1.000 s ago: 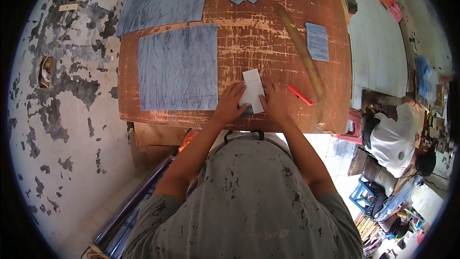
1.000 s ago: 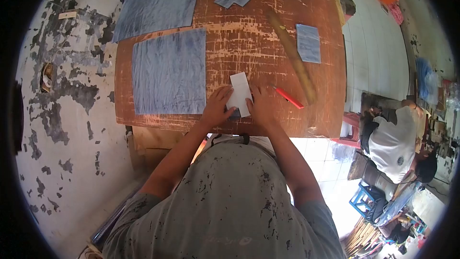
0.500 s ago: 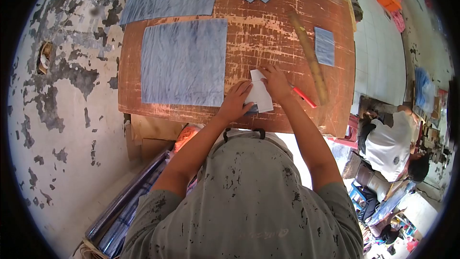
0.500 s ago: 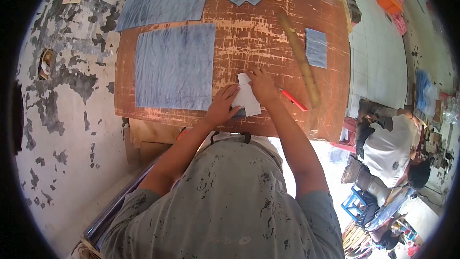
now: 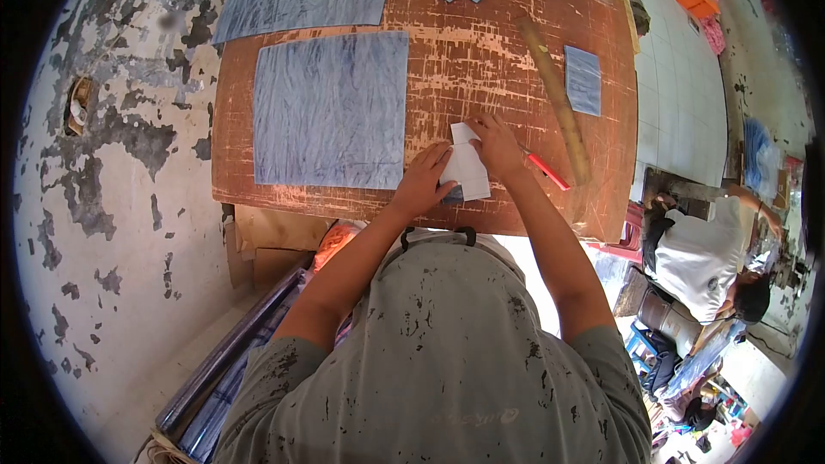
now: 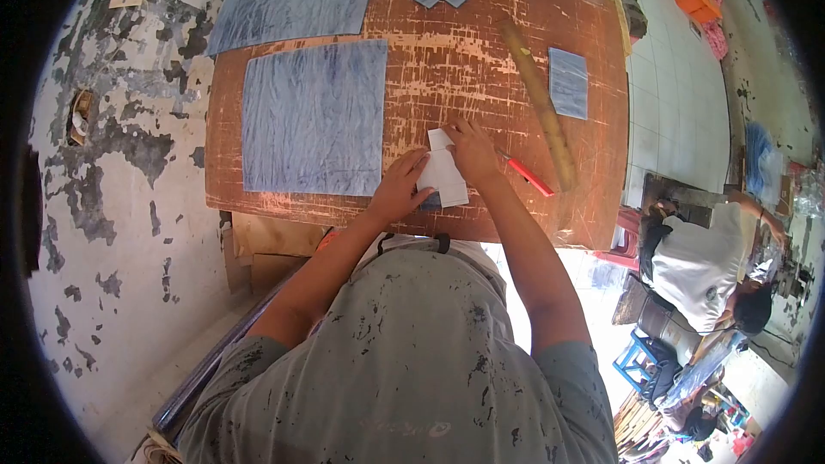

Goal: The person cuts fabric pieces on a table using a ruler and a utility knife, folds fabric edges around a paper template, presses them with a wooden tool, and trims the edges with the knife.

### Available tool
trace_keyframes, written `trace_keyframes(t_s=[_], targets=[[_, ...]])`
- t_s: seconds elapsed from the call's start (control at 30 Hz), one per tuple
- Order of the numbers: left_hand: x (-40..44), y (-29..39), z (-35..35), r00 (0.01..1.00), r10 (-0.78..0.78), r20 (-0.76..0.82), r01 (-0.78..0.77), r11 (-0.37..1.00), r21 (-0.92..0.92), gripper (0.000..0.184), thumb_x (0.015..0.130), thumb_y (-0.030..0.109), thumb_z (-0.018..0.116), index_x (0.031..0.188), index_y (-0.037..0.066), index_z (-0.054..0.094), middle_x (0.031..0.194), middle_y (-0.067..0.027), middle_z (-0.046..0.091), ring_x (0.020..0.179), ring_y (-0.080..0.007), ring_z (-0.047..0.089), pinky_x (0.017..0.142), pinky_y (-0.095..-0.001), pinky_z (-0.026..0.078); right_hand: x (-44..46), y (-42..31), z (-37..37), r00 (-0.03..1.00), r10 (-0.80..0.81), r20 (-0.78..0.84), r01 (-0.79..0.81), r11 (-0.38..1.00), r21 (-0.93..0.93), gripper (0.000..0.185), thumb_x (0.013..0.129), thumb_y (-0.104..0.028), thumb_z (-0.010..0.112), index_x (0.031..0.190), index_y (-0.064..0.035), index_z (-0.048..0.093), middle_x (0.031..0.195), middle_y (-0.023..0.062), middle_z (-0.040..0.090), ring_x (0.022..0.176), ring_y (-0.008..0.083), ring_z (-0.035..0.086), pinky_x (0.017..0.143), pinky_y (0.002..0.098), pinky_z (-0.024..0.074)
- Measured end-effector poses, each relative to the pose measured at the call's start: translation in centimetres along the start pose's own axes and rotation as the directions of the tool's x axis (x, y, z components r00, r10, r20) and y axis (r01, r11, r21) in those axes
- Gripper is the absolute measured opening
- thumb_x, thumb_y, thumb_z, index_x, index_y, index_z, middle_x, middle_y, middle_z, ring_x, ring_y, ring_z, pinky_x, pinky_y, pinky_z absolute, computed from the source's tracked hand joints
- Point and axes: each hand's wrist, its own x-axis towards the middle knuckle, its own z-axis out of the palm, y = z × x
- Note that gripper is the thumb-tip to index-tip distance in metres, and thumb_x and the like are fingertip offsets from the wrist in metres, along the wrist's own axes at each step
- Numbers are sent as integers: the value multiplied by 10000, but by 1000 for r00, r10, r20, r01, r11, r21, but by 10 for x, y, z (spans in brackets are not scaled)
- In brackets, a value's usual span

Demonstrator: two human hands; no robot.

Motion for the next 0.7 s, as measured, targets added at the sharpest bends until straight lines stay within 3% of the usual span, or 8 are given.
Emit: trace_keyframes(t_s=[0.3,0.4,0.47,0.57,0.7], targets=[[-1,1,0,1000,20,-22,-19,1000,23,754,946,295,789,1544,-46,482,1634,-219,434,1494,-431,430,1251,-488,370,-1,1,3,998,-29,-50,30,1000,5,455,889,-92,786,1337,-90,709,1392,108,636,1302,339,582,1113,471,491],[-2,8,-8,997,-62,-56,57,994,-95,791,911,242,827,1549,-54,467,1621,-224,442,1490,-419,440,1246,-462,383,-3,1,4,999,4,-41,-5,1000,-8,455,891,-97,785,1339,-101,711,1385,104,636,1297,333,586,1105,477,493],[-4,10,-16,992,-78,-102,68,993,-97,758,882,203,853,1509,-58,517,1589,-227,472,1445,-406,498,1205,-444,433,-3,1,3,999,15,-36,-15,1000,17,456,892,-99,784,1342,-105,709,1391,101,633,1301,328,584,1103,481,493],[-7,-2,-11,997,-69,-41,64,990,-127,666,882,189,847,1444,-54,585,1553,-217,513,1388,-394,556,1158,-449,477,0,3,4,999,11,-45,-10,1000,20,461,892,-102,785,1346,-111,706,1400,95,628,1305,320,581,1096,483,496],[-4,-3,-16,997,-27,-71,21,996,-82,580,877,173,832,1368,-64,634,1507,-208,546,1360,-401,566,1130,-460,494,-2,3,4,1000,17,-24,-17,1000,11,461,888,-112,792,1341,-108,707,1408,88,623,1310,315,576,1091,473,503]])
